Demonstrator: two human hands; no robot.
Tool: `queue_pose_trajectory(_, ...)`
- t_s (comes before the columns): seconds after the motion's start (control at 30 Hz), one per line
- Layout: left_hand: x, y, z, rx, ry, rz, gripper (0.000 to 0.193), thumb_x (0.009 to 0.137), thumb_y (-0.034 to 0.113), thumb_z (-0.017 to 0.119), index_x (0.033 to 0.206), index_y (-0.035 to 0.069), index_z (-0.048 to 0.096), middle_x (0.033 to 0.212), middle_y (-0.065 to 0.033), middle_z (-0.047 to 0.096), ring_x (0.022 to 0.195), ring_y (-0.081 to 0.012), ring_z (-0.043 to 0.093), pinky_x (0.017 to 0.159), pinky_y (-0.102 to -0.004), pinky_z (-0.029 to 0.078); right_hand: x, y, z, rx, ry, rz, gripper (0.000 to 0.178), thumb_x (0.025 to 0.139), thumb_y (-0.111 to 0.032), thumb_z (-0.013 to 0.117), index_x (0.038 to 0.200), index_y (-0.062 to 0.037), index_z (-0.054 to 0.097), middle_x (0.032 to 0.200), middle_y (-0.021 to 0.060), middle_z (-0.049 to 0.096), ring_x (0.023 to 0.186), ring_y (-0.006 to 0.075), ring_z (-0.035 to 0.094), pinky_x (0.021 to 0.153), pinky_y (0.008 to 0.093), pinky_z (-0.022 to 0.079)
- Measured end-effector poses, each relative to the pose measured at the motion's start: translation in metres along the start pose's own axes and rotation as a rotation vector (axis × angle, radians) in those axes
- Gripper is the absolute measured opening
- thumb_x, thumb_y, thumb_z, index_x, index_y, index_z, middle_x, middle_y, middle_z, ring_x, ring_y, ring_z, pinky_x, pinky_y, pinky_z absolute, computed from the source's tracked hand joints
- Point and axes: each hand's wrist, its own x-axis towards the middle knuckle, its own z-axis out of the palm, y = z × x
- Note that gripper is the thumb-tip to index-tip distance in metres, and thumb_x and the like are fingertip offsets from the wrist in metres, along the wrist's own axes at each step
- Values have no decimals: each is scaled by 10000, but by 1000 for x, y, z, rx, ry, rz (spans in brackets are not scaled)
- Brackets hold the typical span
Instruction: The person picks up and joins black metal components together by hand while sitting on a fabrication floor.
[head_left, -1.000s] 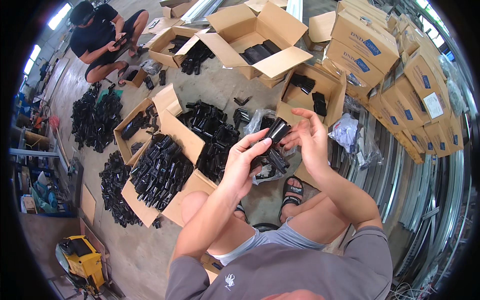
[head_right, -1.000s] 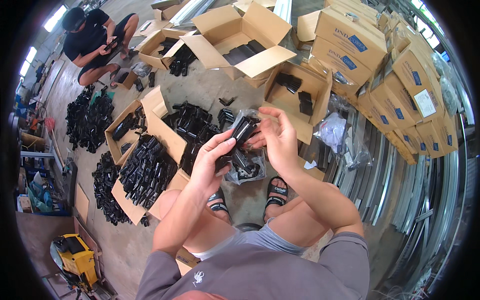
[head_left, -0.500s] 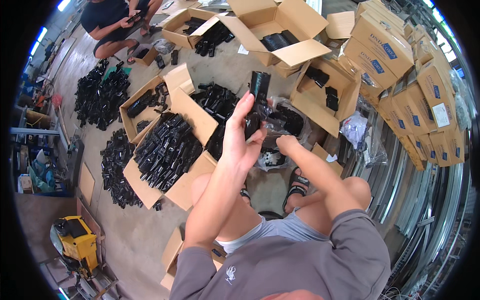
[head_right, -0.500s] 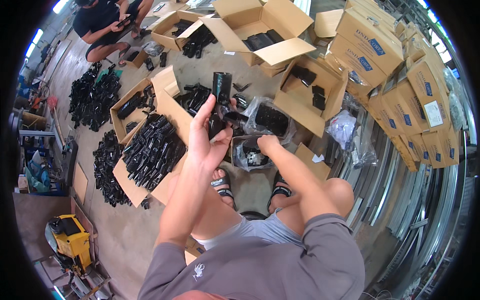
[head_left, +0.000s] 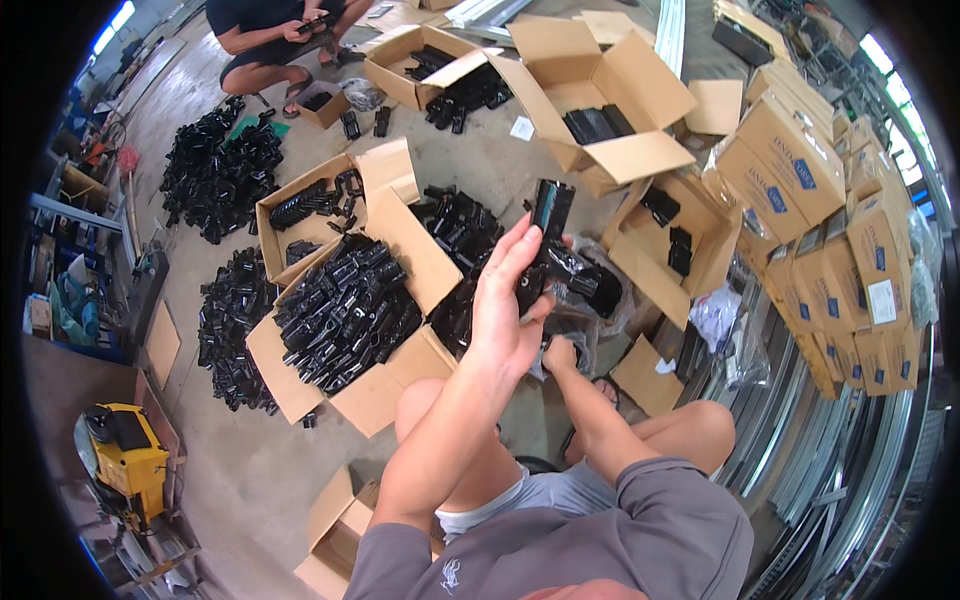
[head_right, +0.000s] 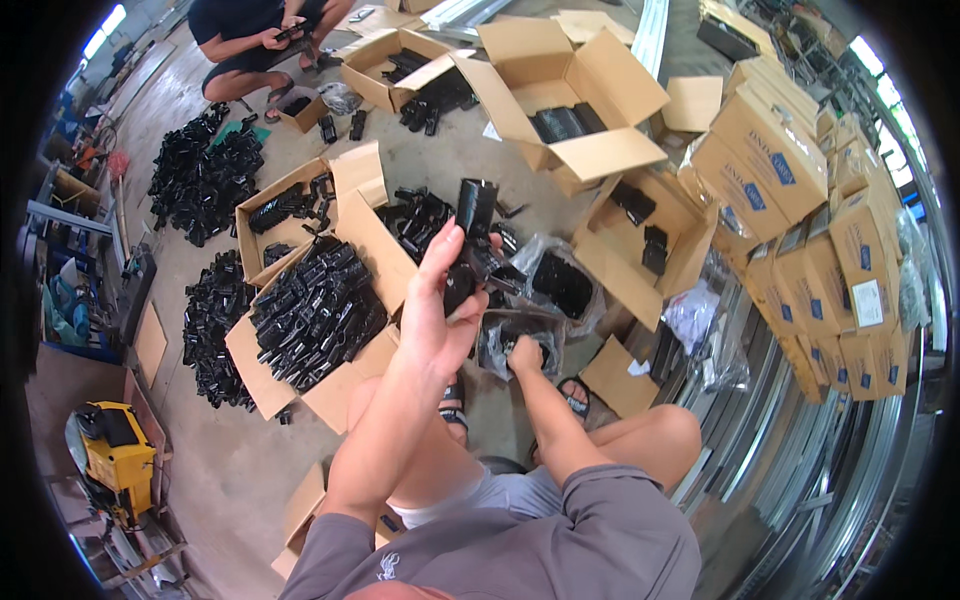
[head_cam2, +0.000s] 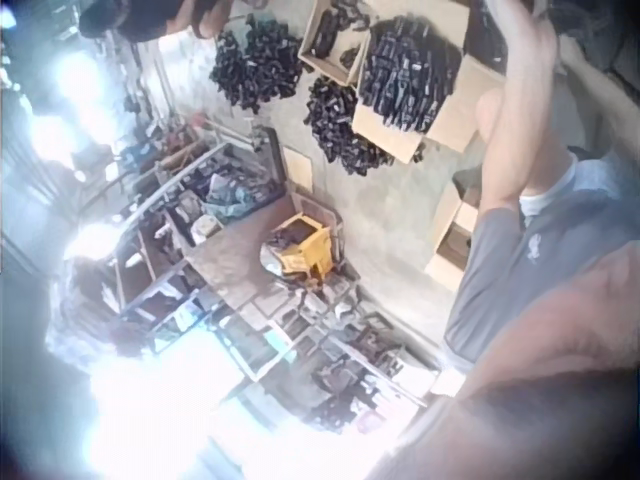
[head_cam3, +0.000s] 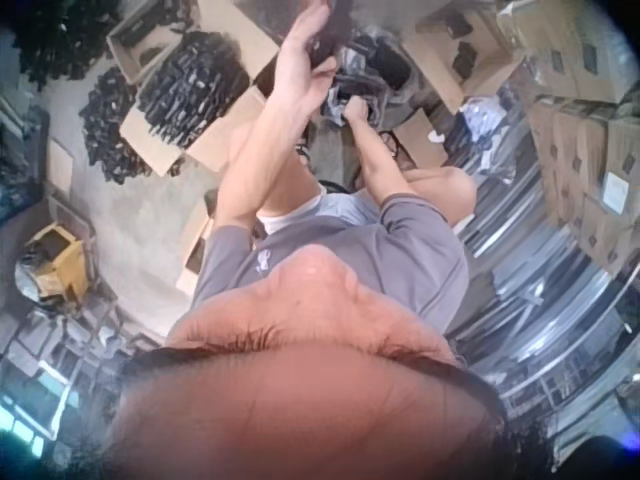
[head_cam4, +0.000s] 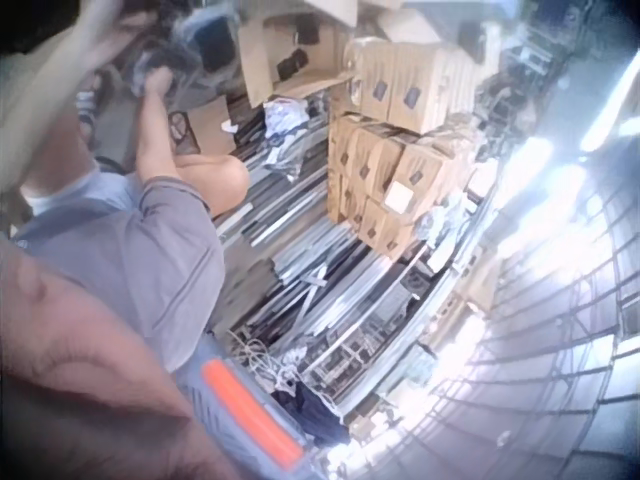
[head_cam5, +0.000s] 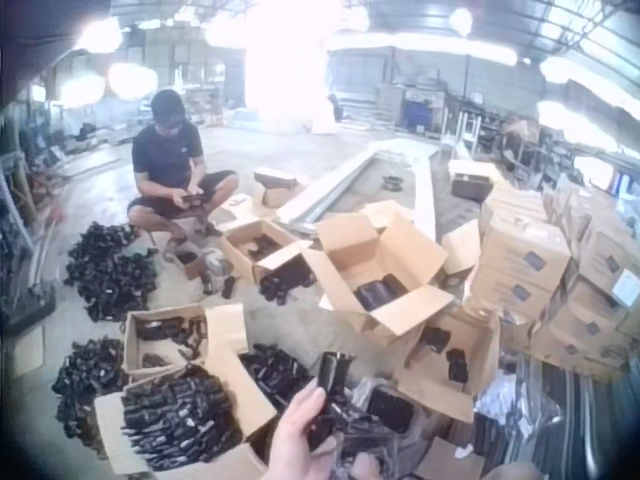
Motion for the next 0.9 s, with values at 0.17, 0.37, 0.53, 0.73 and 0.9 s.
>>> queue_pose_trajectory(0.17,0,-3,11,13,2,0,425,953,260,644,1347,149,530,1093,-81,688,738,-22,580,451,-161,320,15,0,-36,-165,-78,-241,193,813,-62,609,949,36,704,1088,282,676,1069,441,645,921,493,526)
queue_pose_trajectory(0.37,-3,-8,1,90,11,74,416,953,225,648,1341,119,542,1091,-90,692,783,-33,615,450,-163,307,-43,-90,-227,284,101,-787,158,831,-90,678,969,-14,670,776,151,691,724,254,688,677,390,529)
queue_pose_trajectory(0.53,-10,-29,24,165,27,144,349,930,148,684,1269,91,627,966,-42,716,689,-16,604,423,-161,281,-145,-111,-336,1112,-12,-656,154,920,-6,654,1066,38,634,953,87,707,885,128,672,801,260,549)
queue_pose_trajectory(0.73,-16,-58,22,353,6,252,344,908,85,704,1248,74,650,828,26,695,531,32,432,417,-172,222,-180,-93,-326,1149,7,-664,175,893,2,699,1057,57,674,988,114,723,898,126,680,809,258,554)
queue_pose_trajectory(0.9,-18,-71,23,551,-22,371,375,905,80,702,1273,81,632,957,-19,720,549,20,438,448,-160,285,-176,-85,-324,1315,-99,-606,195,884,-27,722,1058,61,707,951,114,735,865,122,685,787,242,552)
